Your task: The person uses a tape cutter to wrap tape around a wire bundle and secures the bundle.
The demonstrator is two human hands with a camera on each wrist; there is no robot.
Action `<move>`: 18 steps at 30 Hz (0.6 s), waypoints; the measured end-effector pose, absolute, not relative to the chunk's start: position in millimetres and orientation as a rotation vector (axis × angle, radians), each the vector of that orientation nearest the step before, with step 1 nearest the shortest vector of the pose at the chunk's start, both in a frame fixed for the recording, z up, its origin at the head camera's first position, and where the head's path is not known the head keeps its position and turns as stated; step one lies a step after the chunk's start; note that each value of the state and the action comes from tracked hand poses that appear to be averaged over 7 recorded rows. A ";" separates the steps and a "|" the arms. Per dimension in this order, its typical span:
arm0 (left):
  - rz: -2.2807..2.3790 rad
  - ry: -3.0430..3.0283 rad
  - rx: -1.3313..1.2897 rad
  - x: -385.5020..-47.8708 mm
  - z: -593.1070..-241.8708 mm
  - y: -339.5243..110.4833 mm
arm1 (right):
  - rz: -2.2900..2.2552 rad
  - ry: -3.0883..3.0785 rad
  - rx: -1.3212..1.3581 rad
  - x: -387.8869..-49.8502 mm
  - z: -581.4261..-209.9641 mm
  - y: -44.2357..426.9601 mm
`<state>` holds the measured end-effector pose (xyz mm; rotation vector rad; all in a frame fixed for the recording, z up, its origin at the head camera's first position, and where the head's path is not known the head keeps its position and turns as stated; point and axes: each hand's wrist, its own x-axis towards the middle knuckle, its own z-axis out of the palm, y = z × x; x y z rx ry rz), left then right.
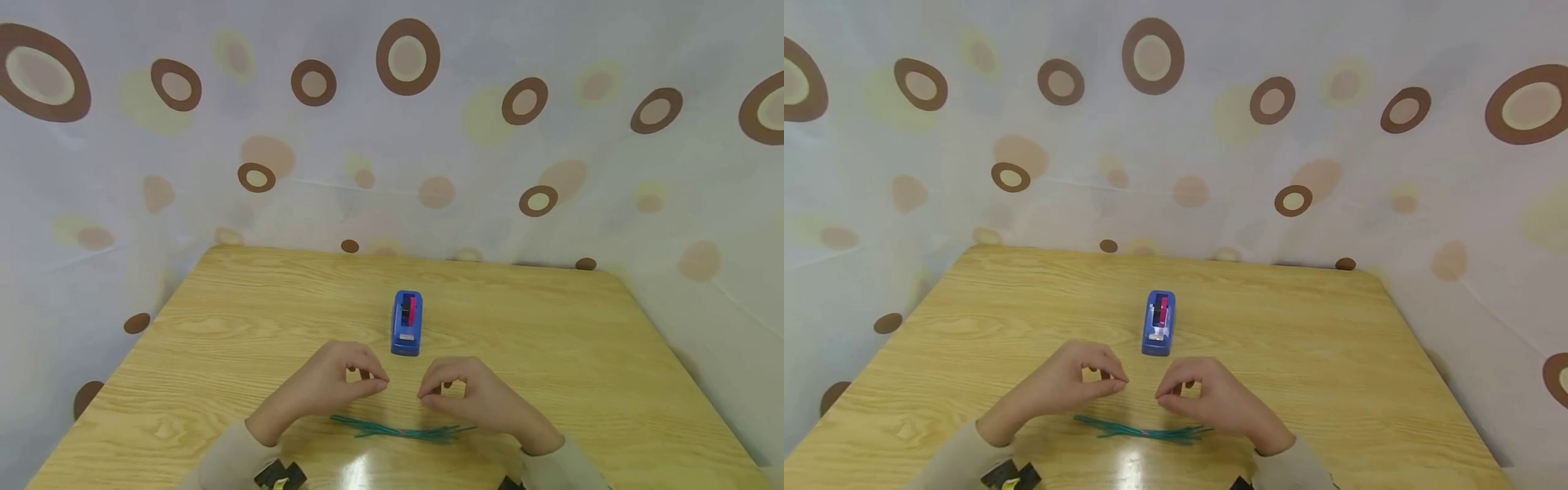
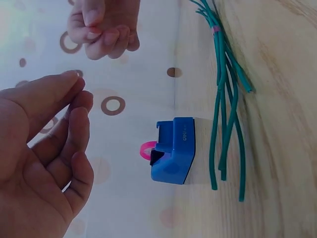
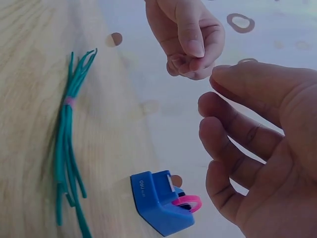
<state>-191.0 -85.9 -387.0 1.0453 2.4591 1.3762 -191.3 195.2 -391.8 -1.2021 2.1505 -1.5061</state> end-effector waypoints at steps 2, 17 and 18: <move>1.406 2.474 1.039 -191.7 -384.9 -84.8 | -1.524 2.170 -1.227 -191.9 -388.7 196.3; 1.537 2.585 0.922 -197.1 -369.8 -78.0 | -1.536 2.311 -1.233 -201.0 -366.8 205.4; 1.538 2.597 0.915 -197.8 -369.3 -77.8 | -1.528 2.334 -1.212 -201.8 -365.6 206.1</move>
